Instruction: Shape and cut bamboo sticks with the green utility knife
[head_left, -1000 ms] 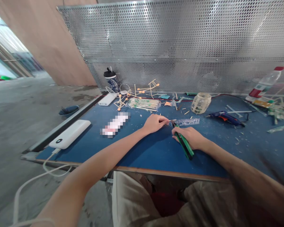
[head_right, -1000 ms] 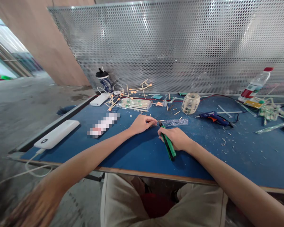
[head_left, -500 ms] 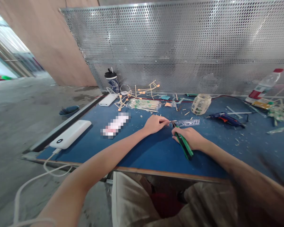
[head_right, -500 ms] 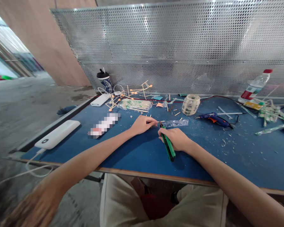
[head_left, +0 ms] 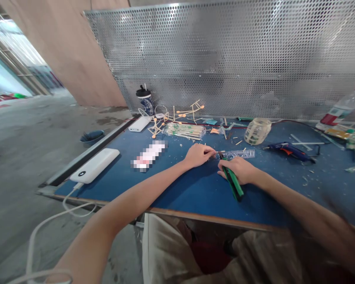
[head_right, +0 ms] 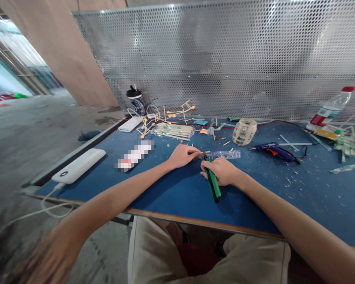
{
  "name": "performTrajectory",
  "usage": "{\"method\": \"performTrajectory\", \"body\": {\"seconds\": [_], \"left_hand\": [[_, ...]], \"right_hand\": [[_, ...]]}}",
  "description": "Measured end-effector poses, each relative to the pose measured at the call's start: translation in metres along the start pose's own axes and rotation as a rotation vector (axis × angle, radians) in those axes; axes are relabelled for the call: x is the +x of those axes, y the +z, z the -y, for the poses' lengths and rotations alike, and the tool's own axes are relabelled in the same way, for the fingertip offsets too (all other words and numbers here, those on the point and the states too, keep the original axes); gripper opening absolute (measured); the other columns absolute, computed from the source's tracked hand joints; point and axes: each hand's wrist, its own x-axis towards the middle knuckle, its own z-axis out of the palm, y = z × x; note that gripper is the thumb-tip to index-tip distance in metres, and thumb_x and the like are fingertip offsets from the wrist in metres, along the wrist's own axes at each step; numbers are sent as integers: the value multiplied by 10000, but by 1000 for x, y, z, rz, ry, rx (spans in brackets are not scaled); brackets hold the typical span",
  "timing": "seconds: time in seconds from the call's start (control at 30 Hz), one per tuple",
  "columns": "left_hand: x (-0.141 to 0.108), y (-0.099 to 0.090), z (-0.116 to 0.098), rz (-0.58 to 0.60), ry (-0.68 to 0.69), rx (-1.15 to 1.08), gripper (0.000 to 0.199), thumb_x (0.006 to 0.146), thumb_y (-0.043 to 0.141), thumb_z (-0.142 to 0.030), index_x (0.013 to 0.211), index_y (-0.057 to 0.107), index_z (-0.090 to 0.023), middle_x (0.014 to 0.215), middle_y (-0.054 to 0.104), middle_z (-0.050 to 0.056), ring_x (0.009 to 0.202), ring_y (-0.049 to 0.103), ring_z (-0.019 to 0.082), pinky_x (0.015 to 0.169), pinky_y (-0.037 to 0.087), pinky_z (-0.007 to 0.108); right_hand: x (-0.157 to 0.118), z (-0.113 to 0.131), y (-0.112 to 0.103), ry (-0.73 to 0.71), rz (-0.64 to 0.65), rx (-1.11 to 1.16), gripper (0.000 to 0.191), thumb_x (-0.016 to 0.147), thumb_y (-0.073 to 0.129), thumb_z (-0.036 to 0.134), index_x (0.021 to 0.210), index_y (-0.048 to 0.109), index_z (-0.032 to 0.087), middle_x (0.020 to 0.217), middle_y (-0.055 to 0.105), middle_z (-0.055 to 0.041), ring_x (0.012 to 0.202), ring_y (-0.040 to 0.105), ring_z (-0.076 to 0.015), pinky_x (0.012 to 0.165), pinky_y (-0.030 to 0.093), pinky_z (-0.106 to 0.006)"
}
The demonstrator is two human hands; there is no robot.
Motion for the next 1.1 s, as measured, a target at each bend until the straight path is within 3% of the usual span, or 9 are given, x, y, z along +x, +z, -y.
{"method": "performTrajectory", "body": {"seconds": [0.2, 0.53, 0.77, 1.0, 1.1], "left_hand": [[0, 0, 1, 7, -7, -23, 373, 977, 520, -478, 962, 810, -244, 852, 800, 6, 743, 720, 156, 745, 513, 236], [1, 0, 3, 7, -20, -19, 375, 972, 530, -473, 946, 814, -229, 849, 800, 23, 753, 726, 168, 731, 521, 240], [1, 0, 5, 0, -24, -22, 379, 969, 539, -485, 966, 816, -226, 825, 796, 31, 766, 730, 179, 705, 508, 241], [0, -1, 4, 8, -16, -23, 359, 976, 531, -445, 936, 810, -223, 818, 792, 22, 736, 718, 161, 731, 512, 238], [0, -1, 3, 8, -10, -24, 363, 980, 524, -440, 926, 808, -221, 798, 788, 19, 699, 707, 154, 719, 511, 238]], "right_hand": [[1, -3, 4, -3, 3, 14, 314, 1031, 498, 487, 969, 613, 201, 625, 503, 75, 521, 445, -100, 574, 414, -267], [4, -6, 5, -4, 11, 47, 317, 1014, 558, 490, 1006, 635, 183, 780, 606, 31, 605, 531, -89, 606, 503, -261], [4, -5, 5, -13, -5, 62, 341, 1022, 524, 513, 973, 624, 190, 687, 545, 59, 544, 468, -87, 580, 458, -260], [3, -1, 2, -41, -12, 53, 255, 1020, 488, 454, 915, 596, 249, 541, 502, 71, 482, 428, -135, 534, 304, -288], [0, 1, 3, -39, -30, 35, 251, 1029, 482, 442, 931, 594, 240, 560, 510, 72, 489, 439, -127, 541, 328, -281]]}}
